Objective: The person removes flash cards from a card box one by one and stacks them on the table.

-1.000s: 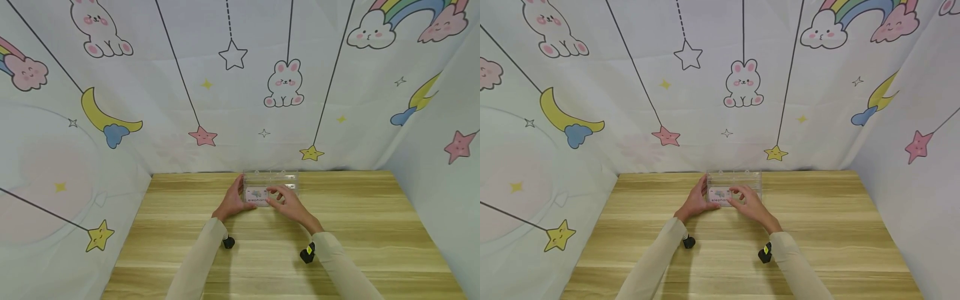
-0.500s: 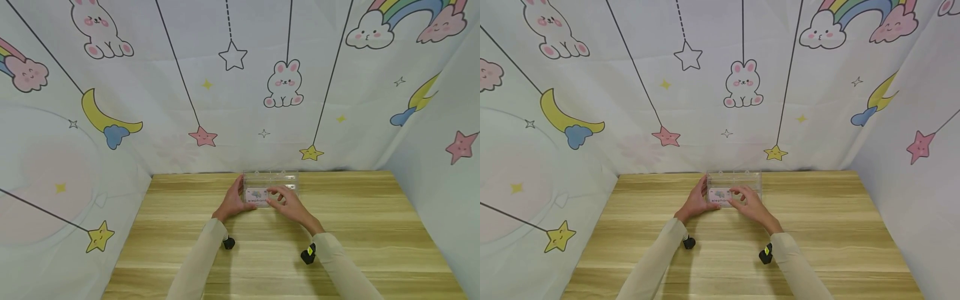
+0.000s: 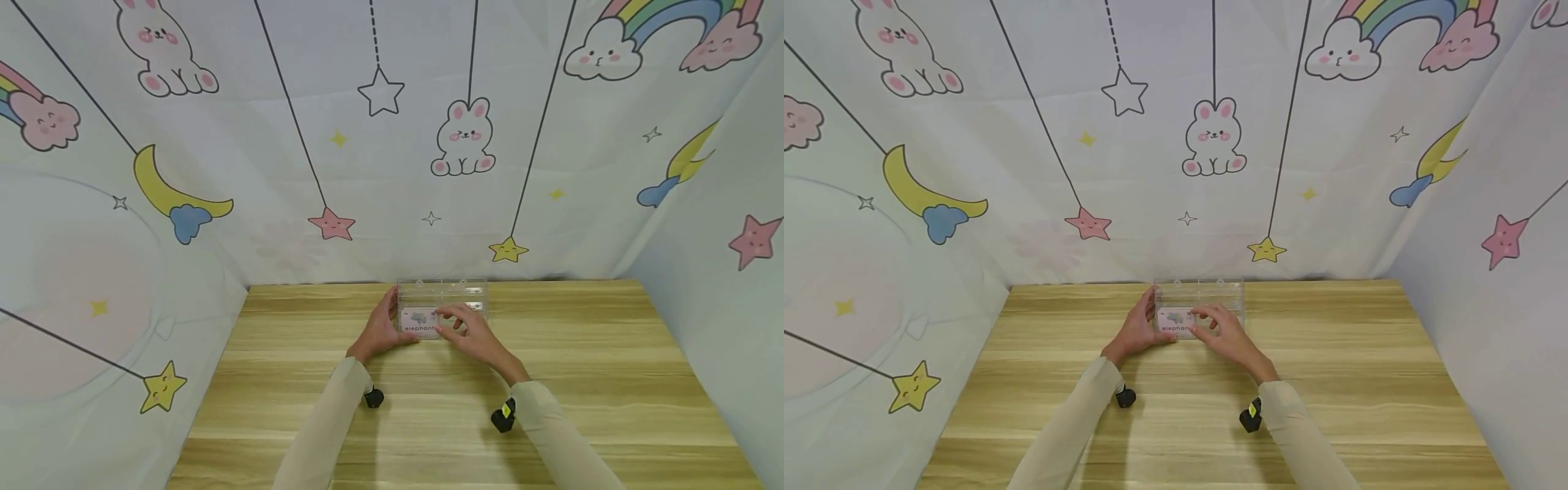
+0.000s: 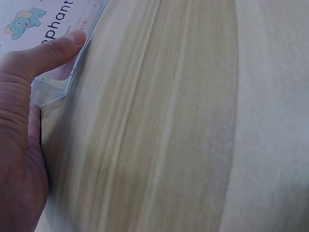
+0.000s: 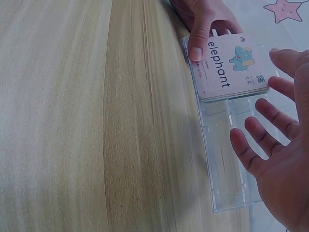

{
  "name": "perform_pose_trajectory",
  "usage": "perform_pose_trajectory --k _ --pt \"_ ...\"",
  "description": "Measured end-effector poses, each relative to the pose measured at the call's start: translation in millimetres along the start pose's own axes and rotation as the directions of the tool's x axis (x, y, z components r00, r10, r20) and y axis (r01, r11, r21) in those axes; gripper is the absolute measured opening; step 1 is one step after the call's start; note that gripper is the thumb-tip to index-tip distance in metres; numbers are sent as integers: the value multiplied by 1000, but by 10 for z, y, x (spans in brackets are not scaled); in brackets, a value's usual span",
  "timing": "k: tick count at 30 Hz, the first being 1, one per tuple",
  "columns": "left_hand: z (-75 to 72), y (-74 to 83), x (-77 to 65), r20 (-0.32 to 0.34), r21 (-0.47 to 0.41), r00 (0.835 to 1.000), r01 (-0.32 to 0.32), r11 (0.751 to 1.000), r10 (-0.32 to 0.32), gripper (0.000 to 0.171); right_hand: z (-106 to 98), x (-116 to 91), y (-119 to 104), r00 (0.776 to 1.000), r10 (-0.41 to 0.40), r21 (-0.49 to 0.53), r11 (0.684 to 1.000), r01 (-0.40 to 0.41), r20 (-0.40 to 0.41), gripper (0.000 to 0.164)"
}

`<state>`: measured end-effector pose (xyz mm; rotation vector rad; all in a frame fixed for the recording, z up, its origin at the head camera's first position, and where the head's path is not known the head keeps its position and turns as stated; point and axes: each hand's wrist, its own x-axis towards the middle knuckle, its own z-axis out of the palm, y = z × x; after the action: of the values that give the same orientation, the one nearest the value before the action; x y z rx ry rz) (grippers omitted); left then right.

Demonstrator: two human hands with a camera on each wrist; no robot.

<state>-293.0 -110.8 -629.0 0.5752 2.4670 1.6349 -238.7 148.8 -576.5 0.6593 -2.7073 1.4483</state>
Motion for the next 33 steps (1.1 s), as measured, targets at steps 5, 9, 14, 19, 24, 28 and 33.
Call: perform_pose_trajectory --k 5,9,14,19,24,28,33 --pt "3 14 -6 -1 16 1000 2 1000 -2 131 1 -6 -10 1000 12 -3 1000 -12 4 41" --pt "6 11 -7 0 17 1000 -6 1000 6 131 2 -19 -17 1000 17 -5 1000 -17 5 40" --pt "10 -15 3 0 4 1000 -28 1000 28 129 0 -31 -23 1000 9 -4 1000 -9 6 38" --pt "6 -23 6 0 -14 999 -45 999 45 126 1 -35 -30 1000 -1 4 1000 1 2 36" --pt "-3 -14 -4 7 -1 999 -33 999 33 127 30 -26 -20 1000 -18 23 1000 18 -11 33" --pt "-6 -4 -12 15 17 1000 -20 1000 20 127 72 -24 -31 1000 -7 61 998 8 -8 32" --pt "-8 -11 -18 20 13 999 -28 1000 28 127 131 -38 -56 999 33 117 993 -33 -3 31"
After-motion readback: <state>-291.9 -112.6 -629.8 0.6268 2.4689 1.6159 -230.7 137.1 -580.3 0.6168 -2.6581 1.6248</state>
